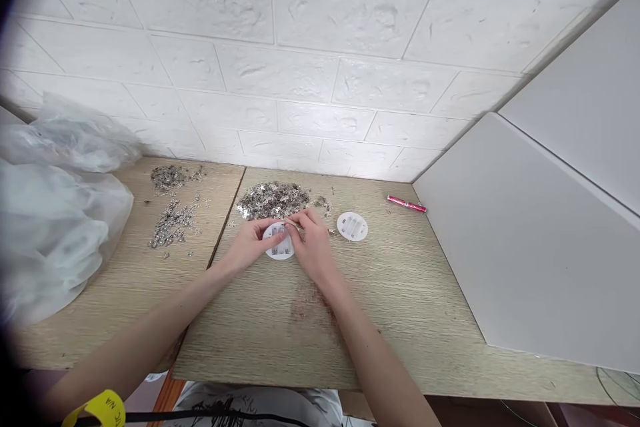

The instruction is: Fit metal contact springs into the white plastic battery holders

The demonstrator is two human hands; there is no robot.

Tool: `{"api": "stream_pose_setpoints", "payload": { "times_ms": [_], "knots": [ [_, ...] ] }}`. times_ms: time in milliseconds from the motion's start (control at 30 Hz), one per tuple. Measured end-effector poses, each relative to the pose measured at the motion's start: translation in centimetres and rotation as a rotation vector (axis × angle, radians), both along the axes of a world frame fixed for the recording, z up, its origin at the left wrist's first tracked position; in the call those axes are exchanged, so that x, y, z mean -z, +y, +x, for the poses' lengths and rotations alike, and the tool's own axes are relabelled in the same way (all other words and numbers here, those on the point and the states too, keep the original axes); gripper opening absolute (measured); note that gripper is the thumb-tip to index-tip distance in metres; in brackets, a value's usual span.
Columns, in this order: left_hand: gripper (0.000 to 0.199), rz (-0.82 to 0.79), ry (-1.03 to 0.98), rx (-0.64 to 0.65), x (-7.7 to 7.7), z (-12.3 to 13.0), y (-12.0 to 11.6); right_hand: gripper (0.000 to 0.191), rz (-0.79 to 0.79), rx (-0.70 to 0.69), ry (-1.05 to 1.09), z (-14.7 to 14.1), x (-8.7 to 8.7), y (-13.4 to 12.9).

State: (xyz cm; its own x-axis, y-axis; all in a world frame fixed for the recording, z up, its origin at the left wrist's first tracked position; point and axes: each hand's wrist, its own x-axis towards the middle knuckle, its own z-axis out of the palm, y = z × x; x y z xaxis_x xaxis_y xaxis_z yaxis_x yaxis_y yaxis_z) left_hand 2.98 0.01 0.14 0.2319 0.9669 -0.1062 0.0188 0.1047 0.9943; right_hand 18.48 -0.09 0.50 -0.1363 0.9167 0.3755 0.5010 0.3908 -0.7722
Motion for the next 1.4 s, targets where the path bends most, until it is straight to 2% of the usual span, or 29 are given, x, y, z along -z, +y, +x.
{"api": "stream_pose_setpoints", "payload": {
  "times_ms": [467, 567, 767, 867, 1100, 1400],
  "knots": [
    [0.030, 0.061, 0.003, 0.005, 0.63, 0.05, 0.08, 0.013, -0.101, -0.029, -0.001, -0.12, -0.24, -0.05],
    [0.030, 0.079, 0.011, 0.005, 0.53, -0.04, 0.00, 0.014, -0.184, -0.044, 0.093, -0.17, -0.32, 0.04],
    [0.029, 0.101, 0.045, -0.007, 0.16, 0.00, -0.08, 0.025, -0.462, -0.054, 0.409, -0.20, 0.04, 0.24],
    [0.027, 0.108, 0.054, 0.002, 0.10, 0.08, -0.09, 0.028, -0.528, -0.073, 0.521, -0.34, 0.20, 0.27],
    [0.021, 0.054, 0.026, -0.014, 0.55, 0.16, 0.02, 0.025, -0.524, -0.102, 0.546, -0.53, 0.02, 0.23],
    [0.010, 0.071, 0.083, -0.062, 0.48, 0.17, -0.07, 0.014, -0.398, -0.110, 0.338, -0.54, 0.05, -0.09]
  ]
}}
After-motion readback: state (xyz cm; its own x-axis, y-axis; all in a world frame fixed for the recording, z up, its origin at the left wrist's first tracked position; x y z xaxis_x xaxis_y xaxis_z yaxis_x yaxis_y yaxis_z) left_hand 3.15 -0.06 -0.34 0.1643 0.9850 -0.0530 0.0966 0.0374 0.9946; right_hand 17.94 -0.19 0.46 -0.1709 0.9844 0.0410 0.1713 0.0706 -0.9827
